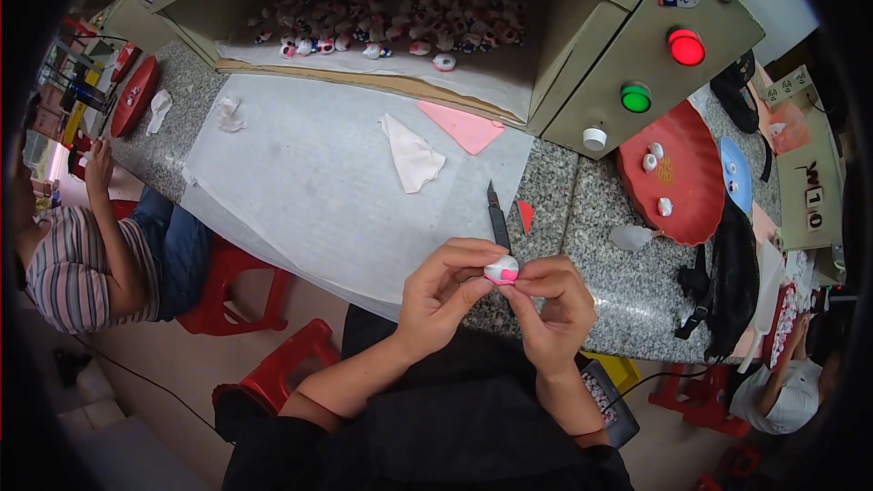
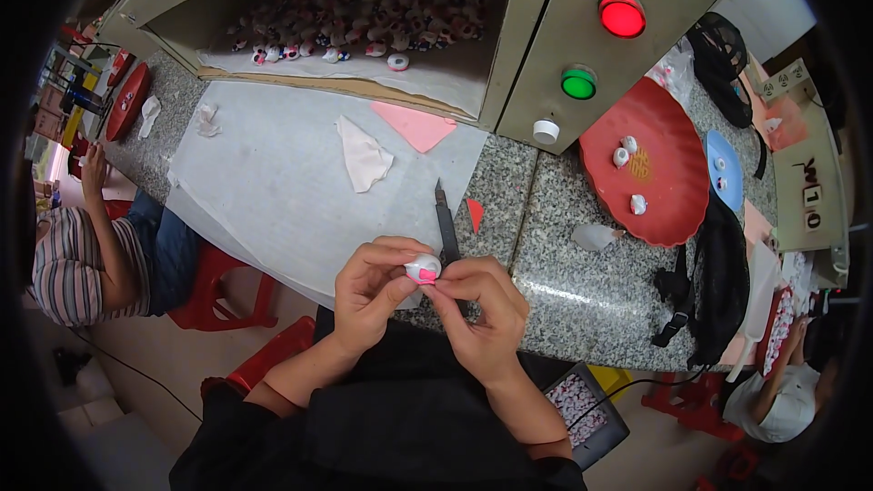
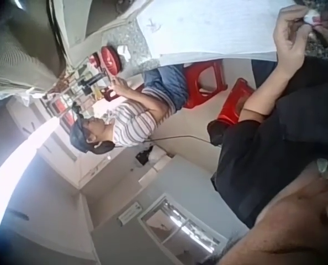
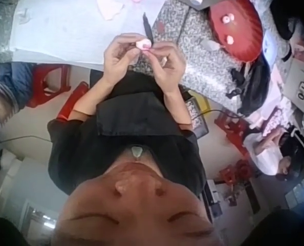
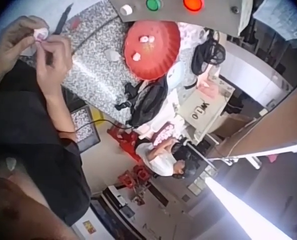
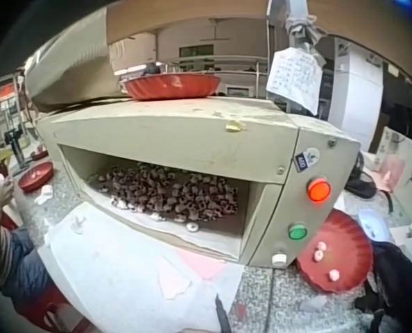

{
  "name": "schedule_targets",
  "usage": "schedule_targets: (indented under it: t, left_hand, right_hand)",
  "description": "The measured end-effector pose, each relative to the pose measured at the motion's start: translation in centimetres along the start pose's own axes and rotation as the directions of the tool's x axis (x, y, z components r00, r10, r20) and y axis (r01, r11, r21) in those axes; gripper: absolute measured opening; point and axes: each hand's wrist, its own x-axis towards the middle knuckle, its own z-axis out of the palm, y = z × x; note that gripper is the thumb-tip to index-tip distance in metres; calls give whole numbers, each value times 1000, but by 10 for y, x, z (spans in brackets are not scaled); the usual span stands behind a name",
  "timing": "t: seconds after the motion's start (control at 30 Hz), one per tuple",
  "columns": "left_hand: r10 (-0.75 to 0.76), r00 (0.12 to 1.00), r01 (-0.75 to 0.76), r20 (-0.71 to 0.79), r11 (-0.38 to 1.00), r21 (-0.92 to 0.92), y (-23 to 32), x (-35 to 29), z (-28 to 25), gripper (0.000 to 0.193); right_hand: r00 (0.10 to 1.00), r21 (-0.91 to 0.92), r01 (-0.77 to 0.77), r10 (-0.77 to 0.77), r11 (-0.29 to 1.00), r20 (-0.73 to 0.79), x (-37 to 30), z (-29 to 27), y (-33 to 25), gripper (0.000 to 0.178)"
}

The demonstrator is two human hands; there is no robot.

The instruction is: Assembling small plastic toy figurines by gluing and joining individual parts at a factory workstation.

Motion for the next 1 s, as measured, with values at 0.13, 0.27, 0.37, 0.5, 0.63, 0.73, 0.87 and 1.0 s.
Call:
schedule_targets:
  t: [0.13, 0.27, 0.37, 0.5, 0.63, 0.73, 0.87, 1.0]
  left_hand:
    - [-23, 1000, 23, 5, 1000, -19, -3, 0, 0, 19]
    - [-119, 993, 117, -4, 979, -164, -9, -2, -2, 20]
    - [-178, 984, 173, 3, 955, -239, -14, -2, -3, 21]
    - [-248, 969, 236, 6, 912, -335, -17, -3, -2, 23]
    - [-274, 962, 256, 5, 891, -375, -17, -3, 0, 23]
    - [-250, 968, 236, 11, 897, -374, -15, -2, -1, 22]
    - [-149, 989, 150, 27, 944, -293, -9, 3, -4, 23]
    - [-78, 996, 83, 49, 992, -95, 1, 6, -3, 29]
  right_hand:
    - [988, -138, 157, -156, 978, 13, -1, 1, 0, 18]
    - [960, -273, 275, -281, 922, 18, 0, 4, -1, 19]
    - [943, -342, 319, -333, 884, 19, -1, 7, -1, 19]
    - [931, -402, 344, -364, 849, 27, -2, 7, -1, 20]
    - [933, -395, 343, -359, 852, 35, -1, 7, 0, 23]
    - [943, -358, 322, -332, 876, 35, -1, 5, 0, 23]
    - [993, -176, 110, -114, 978, -13, -2, 1, 0, 19]
    - [989, -380, 142, -117, 914, 89, 7, -7, -10, 18]
